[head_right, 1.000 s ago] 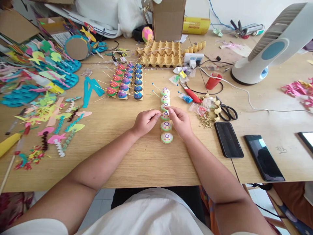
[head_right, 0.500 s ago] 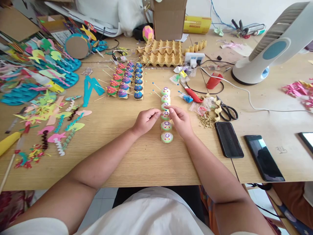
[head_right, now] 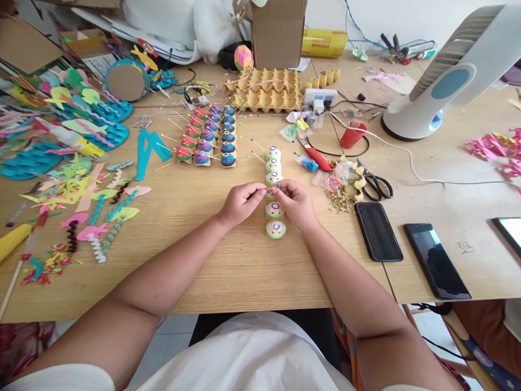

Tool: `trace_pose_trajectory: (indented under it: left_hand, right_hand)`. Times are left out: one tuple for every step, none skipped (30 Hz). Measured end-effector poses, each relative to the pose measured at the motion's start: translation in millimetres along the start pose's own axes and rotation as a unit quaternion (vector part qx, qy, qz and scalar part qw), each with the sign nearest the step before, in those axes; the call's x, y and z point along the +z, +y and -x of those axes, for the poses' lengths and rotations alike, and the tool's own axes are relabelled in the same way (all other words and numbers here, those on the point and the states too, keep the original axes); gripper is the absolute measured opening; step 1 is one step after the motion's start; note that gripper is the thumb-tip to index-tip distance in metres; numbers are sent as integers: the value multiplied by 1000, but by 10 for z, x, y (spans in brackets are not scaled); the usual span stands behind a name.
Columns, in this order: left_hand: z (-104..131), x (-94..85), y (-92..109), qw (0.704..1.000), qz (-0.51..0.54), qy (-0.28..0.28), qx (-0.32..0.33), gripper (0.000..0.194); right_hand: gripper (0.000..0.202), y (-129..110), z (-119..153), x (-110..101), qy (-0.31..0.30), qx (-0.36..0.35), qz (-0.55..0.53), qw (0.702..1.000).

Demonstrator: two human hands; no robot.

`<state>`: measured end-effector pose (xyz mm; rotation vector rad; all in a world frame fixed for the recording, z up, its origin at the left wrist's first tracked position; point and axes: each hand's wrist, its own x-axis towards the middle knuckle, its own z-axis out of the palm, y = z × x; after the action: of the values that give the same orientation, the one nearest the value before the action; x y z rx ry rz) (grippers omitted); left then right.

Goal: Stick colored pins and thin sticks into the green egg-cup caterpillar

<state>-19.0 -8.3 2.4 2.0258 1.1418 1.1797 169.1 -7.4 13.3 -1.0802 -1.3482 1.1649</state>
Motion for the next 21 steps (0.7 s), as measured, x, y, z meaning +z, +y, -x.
trace_pose_trajectory:
  left_hand:
    - [0,-1,-1,1000,3,5,-1,32]
    - [0,-1,-1,1000,5,9,-3,32]
    - [0,-1,-1,1000,5,12,-5,32]
    - [0,-1,0,1000,4,15,-7,31]
    - [-1,-1,1,1000,3,18,-8,30]
    - [-2,1,2,1000,4,19,-7,28]
    - [-3,4,5,1000,6,19,-4,27]
    - [-3,7,7,1000,9,18,1,26]
    - [-3,11,11,1000,13,17,5,26]
    - [-1,16,14,1000,17,15,8,26]
    - [0,20,18,1000,18,12,11,26]
    - [3,24,22,1000,18,11,14,27]
    - [5,26,24,1000,17,10,17,27]
    - [7,27,25,1000,16,9,18,28]
    - [7,26,21,1000,16,10,17,29]
    - [6,23,14,1000,16,13,12,30]
    - [2,19,0,1000,15,18,5,31]
    - [-4,14,-19,1000,12,27,-6,32]
    - [-13,9,-44,999,4,38,-17,32]
    - [-24,5,-75,998,-8,52,-27,30]
    - [-36,3,-107,997,-24,65,-36,27]
  right_hand:
    - [45,0,-6,-7,11,-3,-1,1000]
    - [44,0,-11,-12,23,-3,-6,1000]
    - [44,-2,-14,-14,31,-2,-14,999]
    - [44,-4,-16,-13,36,2,-22,999]
    - [44,-8,-14,-8,36,5,-31,999]
    - [44,-12,-10,-1,32,6,-39,999]
    - [44,-16,-5,9,24,7,-43,999]
    - [44,-20,3,19,14,7,-40,999]
    - [44,-24,12,30,4,7,-33,999]
    - [44,-27,20,40,-4,7,-22,1000]
    - [44,-30,28,49,-9,7,-10,1000]
    - [43,-31,33,55,-13,8,-2,1000]
    - [43,-32,35,57,-16,6,0,1000]
    - [41,-31,32,54,-16,2,-3,1000]
    - [39,-28,23,44,-12,-5,-8,1000]
    - [36,-23,7,25,-1,-13,-13,1000]
    - [33,-15,-17,-4,19,-21,-17,999]
    - [29,-2,-49,-42,51,-28,-19,998]
    - [26,15,-86,-89,91,-29,-18,995]
    - [23,35,-127,-142,136,-25,-16,990]
    - [21,58,-170,-196,179,-22,-13,984]
